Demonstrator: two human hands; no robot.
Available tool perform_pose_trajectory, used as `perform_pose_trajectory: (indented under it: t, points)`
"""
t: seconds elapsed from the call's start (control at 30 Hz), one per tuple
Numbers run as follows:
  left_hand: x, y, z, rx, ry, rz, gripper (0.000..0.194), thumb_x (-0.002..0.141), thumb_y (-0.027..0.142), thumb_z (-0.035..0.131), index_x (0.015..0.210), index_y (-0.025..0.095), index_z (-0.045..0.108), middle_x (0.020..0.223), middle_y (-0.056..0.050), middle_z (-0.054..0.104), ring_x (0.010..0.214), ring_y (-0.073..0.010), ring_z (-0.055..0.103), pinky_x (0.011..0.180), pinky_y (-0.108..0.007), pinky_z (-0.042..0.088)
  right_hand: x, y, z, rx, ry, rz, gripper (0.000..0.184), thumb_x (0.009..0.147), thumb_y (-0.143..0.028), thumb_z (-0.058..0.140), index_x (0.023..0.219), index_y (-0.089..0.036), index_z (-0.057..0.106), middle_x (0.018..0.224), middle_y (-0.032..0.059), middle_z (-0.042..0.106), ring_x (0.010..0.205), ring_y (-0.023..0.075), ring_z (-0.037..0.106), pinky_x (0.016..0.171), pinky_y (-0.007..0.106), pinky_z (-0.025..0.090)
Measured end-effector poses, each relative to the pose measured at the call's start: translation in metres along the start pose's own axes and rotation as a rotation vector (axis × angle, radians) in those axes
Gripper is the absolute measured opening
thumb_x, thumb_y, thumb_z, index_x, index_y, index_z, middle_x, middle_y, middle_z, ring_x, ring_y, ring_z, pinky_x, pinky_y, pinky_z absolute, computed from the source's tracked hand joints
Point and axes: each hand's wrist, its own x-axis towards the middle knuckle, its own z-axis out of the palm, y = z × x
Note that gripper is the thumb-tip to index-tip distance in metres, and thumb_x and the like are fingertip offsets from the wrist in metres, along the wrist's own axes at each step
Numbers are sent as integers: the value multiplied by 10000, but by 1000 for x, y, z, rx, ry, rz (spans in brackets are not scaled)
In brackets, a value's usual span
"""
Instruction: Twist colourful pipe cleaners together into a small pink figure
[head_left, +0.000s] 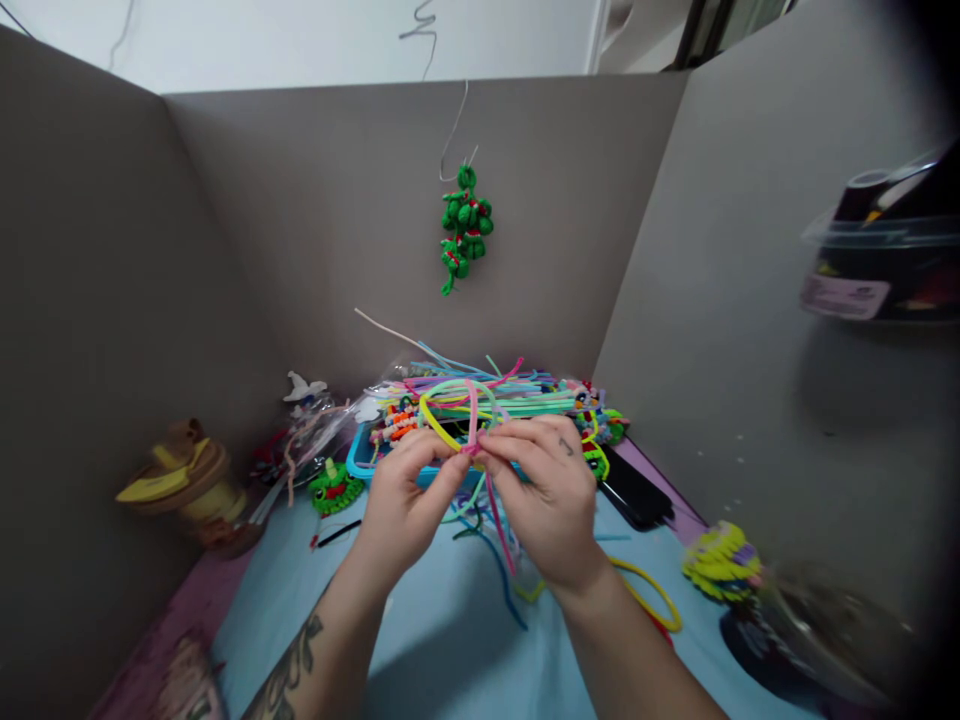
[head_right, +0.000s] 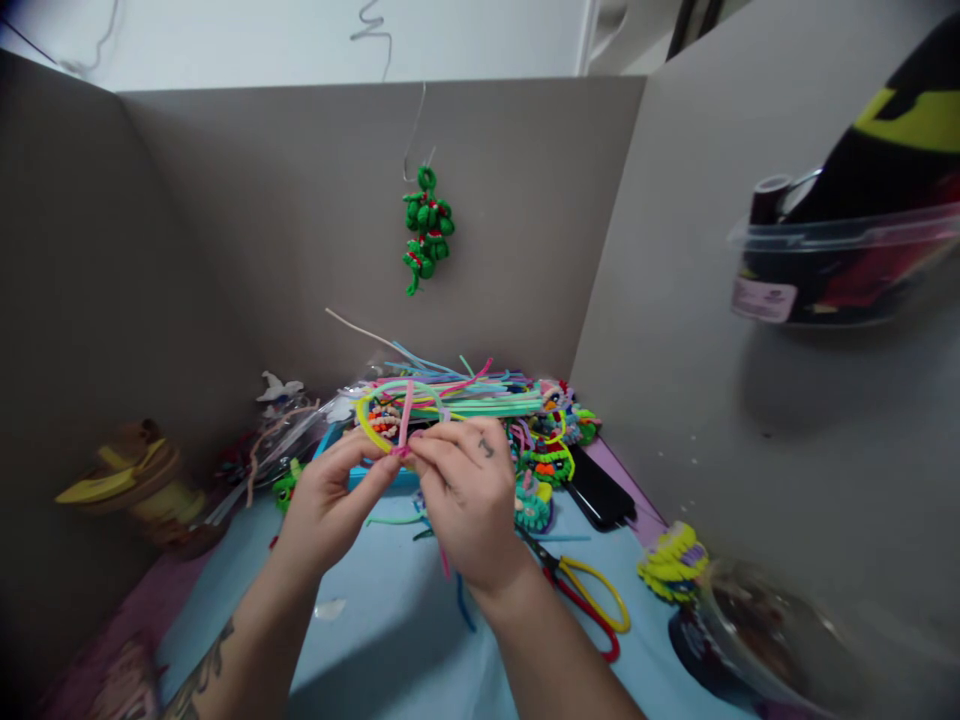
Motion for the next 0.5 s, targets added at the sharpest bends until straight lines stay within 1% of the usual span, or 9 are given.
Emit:
perform_pose_trajectory:
  t: [0.13, 0.27, 0.37, 0.5]
  points:
    - [0, 1, -1, 55, -6, 108, 97, 874, 186, 565, 798, 183, 625, 842, -46, 660, 843, -175, 580, 783, -308, 438, 1, 1, -1, -9, -32, -2, 137, 792, -93, 680, 843, -219, 698, 848, 27, 691, 864, 201, 545, 800, 375, 485]
    - [0, 1, -2, 230, 29, 239, 89, 861, 141, 568, 846, 197, 635, 864, -48, 672, 875, -196, 567, 858, -379, 410, 3, 0, -2, -37, -91, 12, 104, 802, -119, 674, 796, -221, 690, 834, 25, 666, 873, 204, 526, 813, 376, 473]
    - [-1, 0, -2, 351, 84, 302, 110, 843, 107, 571, 823, 199, 629, 852, -46, 684, 880, -205, 563, 904, -429, 389, 3, -2, -1, -17, -128, 35, 114, 825, -117, 644, 788, -219, 681, 847, 25, 658, 887, 200, 523, 824, 370, 467]
    - [-4, 1, 2, 518, 216, 363, 126, 815, 93, 588, 781, 206, 634, 795, -26, 705, 870, -215, 576, 977, -497, 330, 1, -3, 0, -5, -159, 57, 146, 843, -86, 591, 775, -197, 657, 843, 36, 643, 886, 199, 516, 814, 360, 461]
